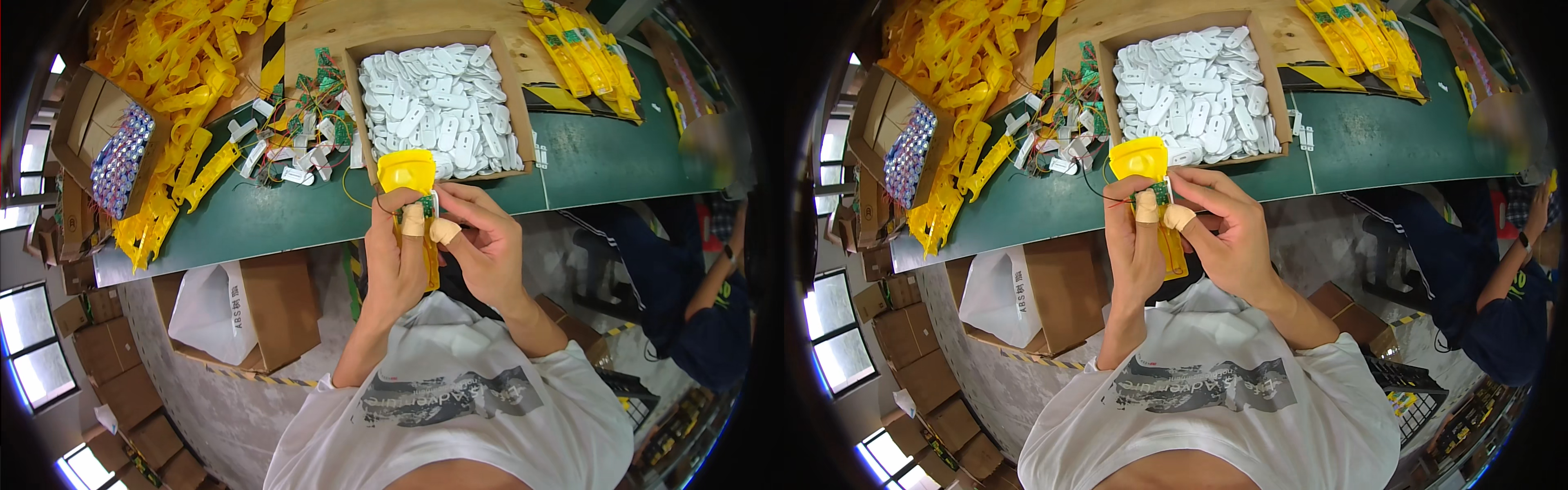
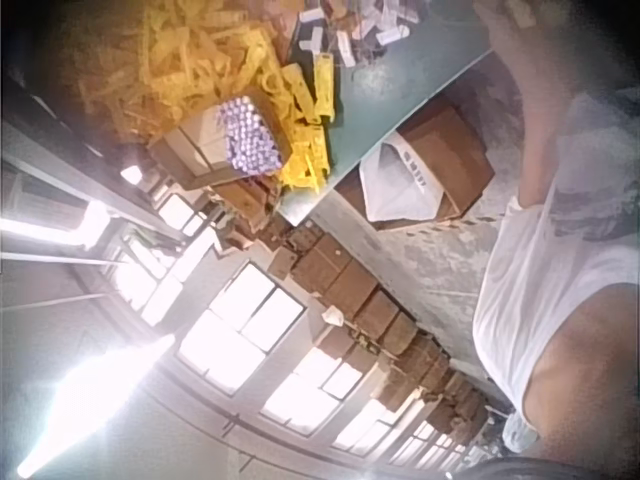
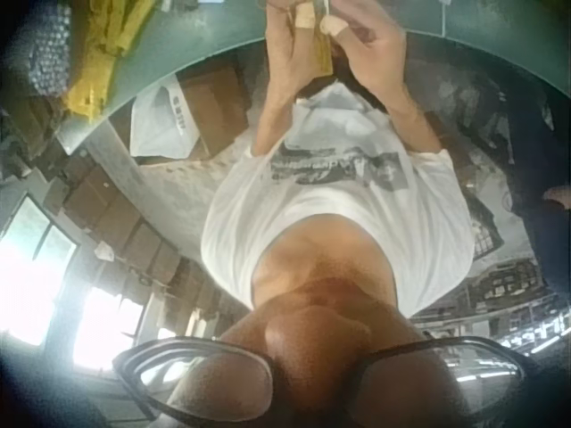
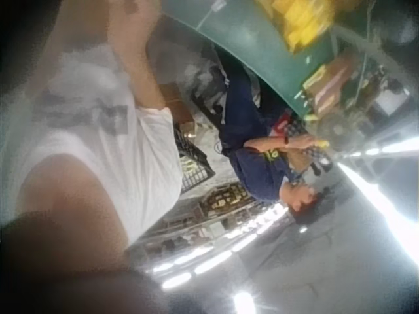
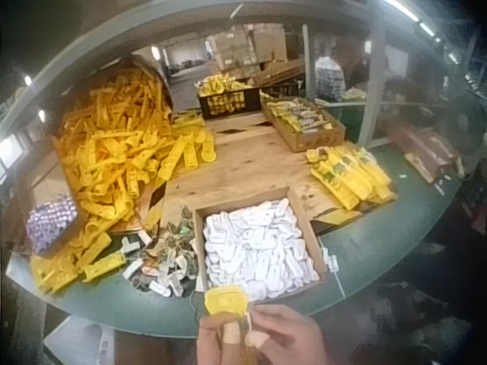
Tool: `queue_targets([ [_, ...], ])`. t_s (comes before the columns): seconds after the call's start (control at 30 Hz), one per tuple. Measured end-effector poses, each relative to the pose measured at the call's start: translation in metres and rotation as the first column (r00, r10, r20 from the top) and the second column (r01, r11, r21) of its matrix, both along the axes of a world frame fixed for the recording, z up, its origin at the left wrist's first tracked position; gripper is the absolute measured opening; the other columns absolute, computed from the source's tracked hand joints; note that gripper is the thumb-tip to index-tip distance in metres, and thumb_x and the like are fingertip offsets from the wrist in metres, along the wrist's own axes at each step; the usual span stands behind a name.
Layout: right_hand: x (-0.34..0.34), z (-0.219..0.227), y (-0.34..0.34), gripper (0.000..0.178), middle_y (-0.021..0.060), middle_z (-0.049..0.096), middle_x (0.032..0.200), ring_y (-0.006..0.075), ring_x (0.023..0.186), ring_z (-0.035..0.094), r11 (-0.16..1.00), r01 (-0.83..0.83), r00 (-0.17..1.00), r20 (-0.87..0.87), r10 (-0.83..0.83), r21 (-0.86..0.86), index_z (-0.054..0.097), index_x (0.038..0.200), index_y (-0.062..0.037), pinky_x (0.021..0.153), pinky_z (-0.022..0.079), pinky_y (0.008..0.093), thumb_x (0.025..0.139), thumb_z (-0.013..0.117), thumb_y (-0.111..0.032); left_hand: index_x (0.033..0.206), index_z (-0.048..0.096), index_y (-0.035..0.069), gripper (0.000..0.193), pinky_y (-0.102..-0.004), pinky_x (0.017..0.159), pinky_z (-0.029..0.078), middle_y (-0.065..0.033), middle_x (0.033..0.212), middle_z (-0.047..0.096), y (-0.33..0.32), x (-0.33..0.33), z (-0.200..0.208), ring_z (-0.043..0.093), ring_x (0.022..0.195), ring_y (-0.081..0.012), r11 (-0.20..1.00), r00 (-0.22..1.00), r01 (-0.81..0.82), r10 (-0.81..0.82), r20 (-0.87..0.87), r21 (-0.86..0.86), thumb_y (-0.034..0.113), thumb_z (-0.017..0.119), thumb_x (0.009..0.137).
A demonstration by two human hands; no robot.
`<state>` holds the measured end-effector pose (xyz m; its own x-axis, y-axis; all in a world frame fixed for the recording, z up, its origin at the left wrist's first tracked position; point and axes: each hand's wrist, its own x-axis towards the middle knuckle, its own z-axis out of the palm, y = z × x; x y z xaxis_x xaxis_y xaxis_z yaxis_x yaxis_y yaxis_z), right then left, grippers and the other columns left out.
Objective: Assembling electronic components into a yellow plastic casing, including a PCB with wires and white plastic caps.
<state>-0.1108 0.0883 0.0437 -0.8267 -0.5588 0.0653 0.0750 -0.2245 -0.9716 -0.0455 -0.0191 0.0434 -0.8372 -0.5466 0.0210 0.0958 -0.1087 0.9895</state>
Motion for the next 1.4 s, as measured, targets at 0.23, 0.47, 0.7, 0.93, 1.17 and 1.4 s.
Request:
queue_targets([
  [0.23, -0.001, -0.001, 0.002, 0.036, 0.0128, 0.057, 0.128, 0.0086, 0.093, 0.061, 0.999, -0.003, 1.0, 0.023, 0.004, -0.038, 0.06, 0.125, 0.0016, 0.064, 0.055, 0.0192, 0.089, 0.062, 0.003, 0.115, 0.047, 0.006, 0.015, -0.023, 0.051, 0.049, -0.0059, 0.083, 0.057, -0.004, -0.003, -0.001, 0.057, 0.062, -0.0086, 0.998, 0.997, 0.064, -0.064, -0.053, 0.006, 0.008, 0.045, 0.1],
  [0.47, 0.0, -0.009, 0.002, 0.038, 0.0201, 0.061, 0.125, 0.0186, 0.103, 0.064, 0.989, 0.141, 0.936, -0.332, -0.117, 0.051, 0.059, 0.124, 0.005, 0.084, 0.053, 0.0276, 0.086, 0.063, 0.005, 0.111, 0.05, 0.004, 0.012, -0.0236, 0.052, 0.046, -0.0071, 0.084, 0.059, -0.008, -0.017, -0.007, 0.057, 0.063, -0.0081, 0.966, 0.988, -0.004, -0.035, -0.148, -0.258, 0.005, 0.047, 0.099],
  [0.7, -0.013, 0.003, 0.016, 0.031, 0.0194, 0.063, 0.119, 0.0215, 0.103, 0.064, 0.996, 0.084, 0.98, -0.183, -0.084, -0.007, 0.064, 0.115, 0.0071, 0.087, 0.05, 0.0279, 0.084, 0.065, 0.004, 0.105, 0.055, -0.001, 0.013, -0.0308, 0.068, 0.048, -0.0124, 0.085, 0.061, 0.004, -0.023, 0.007, 0.062, 0.076, -0.0195, 0.88, 0.993, -0.091, 0.042, -0.114, -0.466, 0.002, 0.052, 0.093],
  [0.93, -0.028, 0.027, 0.047, 0.059, 0.0224, 0.051, 0.13, 0.0317, 0.113, 0.058, 0.975, 0.049, 0.887, -0.458, 0.057, 0.218, 0.042, 0.138, 0.0041, 0.093, 0.048, 0.0358, 0.087, 0.064, -0.014, 0.127, 0.037, 0.006, 0.027, -0.0373, 0.094, 0.047, -0.0204, 0.129, 0.049, 0.034, -0.038, 0.012, 0.058, 0.108, -0.0267, 0.992, 0.99, 0.114, -0.118, -0.072, -0.046, 0.019, 0.038, 0.103],
  [1.17, -0.086, 0.085, 0.113, 0.072, 0.0165, 0.057, 0.123, 0.0354, 0.107, 0.059, 0.738, 0.056, 0.793, -0.478, 0.376, 0.673, 0.041, 0.141, -0.0038, 0.091, 0.049, 0.0387, 0.081, 0.072, -0.03, 0.152, -0.016, 0.025, 0.078, -0.0485, 0.088, 0.053, -0.0221, 0.156, 0.013, 0.057, -0.062, 0.034, 0.055, 0.12, -0.0369, 0.812, 0.838, 0.545, -0.538, -0.094, 0.209, 0.053, 0.035, 0.1],
  [1.4, -0.303, 0.094, 0.187, 0.051, 0.0146, 0.07, 0.104, 0.0267, 0.096, 0.068, 0.623, 0.67, 0.693, -0.64, -0.33, 0.403, 0.064, 0.118, -0.0052, 0.086, 0.053, 0.0371, 0.076, 0.075, -0.032, 0.146, -0.028, 0.024, 0.101, -0.0408, 0.081, 0.056, -0.0319, 0.14, 0.041, 0.058, -0.044, 0.031, 0.067, 0.095, -0.0335, 0.698, 0.696, 0.716, -0.712, -0.096, 0.014, 0.022, 0.06, 0.095],
])
